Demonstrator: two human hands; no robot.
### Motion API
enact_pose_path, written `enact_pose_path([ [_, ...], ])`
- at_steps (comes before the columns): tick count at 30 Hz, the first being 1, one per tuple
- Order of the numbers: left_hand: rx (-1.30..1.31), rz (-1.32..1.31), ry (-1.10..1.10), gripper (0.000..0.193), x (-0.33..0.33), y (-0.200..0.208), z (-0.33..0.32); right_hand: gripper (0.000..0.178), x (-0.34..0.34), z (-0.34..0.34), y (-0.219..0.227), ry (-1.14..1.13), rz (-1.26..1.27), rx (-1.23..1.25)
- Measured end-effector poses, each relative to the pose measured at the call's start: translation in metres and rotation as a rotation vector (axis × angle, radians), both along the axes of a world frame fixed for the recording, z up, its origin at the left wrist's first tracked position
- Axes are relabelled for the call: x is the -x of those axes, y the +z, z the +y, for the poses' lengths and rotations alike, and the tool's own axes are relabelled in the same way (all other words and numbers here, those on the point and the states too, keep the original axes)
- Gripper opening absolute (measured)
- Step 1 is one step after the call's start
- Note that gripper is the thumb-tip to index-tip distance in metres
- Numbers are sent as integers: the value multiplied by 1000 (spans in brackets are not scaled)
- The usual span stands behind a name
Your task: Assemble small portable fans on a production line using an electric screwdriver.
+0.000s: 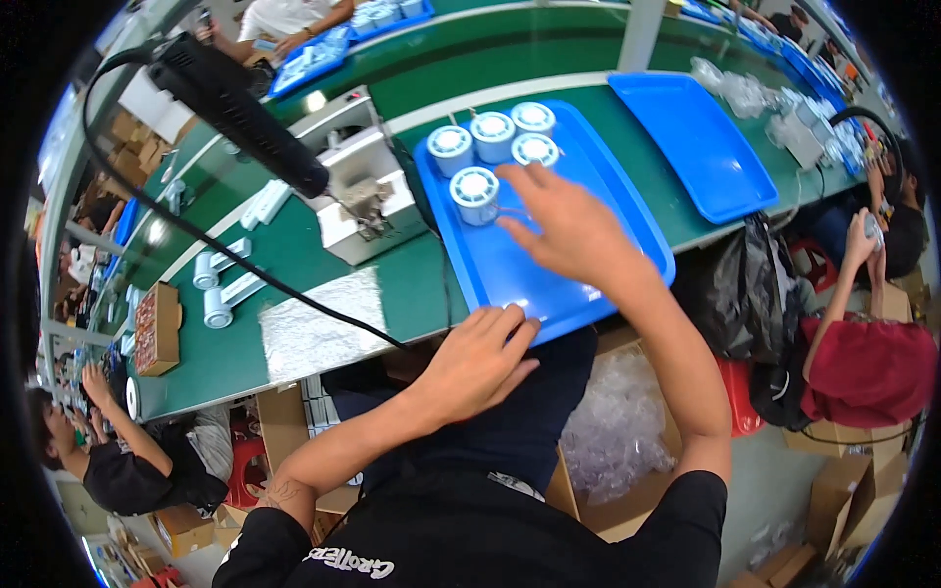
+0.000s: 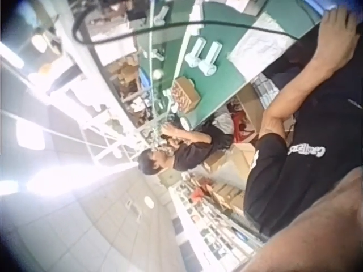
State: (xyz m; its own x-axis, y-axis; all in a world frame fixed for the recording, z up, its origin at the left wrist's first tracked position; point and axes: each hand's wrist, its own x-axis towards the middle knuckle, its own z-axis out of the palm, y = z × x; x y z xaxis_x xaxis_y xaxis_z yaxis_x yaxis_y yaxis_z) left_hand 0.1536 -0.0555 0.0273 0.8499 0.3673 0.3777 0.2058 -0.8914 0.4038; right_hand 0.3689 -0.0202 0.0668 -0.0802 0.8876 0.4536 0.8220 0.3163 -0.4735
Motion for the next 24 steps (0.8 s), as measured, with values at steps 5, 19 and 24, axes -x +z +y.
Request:
enact_pose_path([
  [5,16,-289,-258,14,78,29,-27,68,25,40,-36,-103,-142,168],
  [19,-285,3,860,36,255,0,250,68,211,-59,32,446,213,166],
  [24,-56,204,773,38,286,41,220,66,241,-20,-25,210,26,159],
])
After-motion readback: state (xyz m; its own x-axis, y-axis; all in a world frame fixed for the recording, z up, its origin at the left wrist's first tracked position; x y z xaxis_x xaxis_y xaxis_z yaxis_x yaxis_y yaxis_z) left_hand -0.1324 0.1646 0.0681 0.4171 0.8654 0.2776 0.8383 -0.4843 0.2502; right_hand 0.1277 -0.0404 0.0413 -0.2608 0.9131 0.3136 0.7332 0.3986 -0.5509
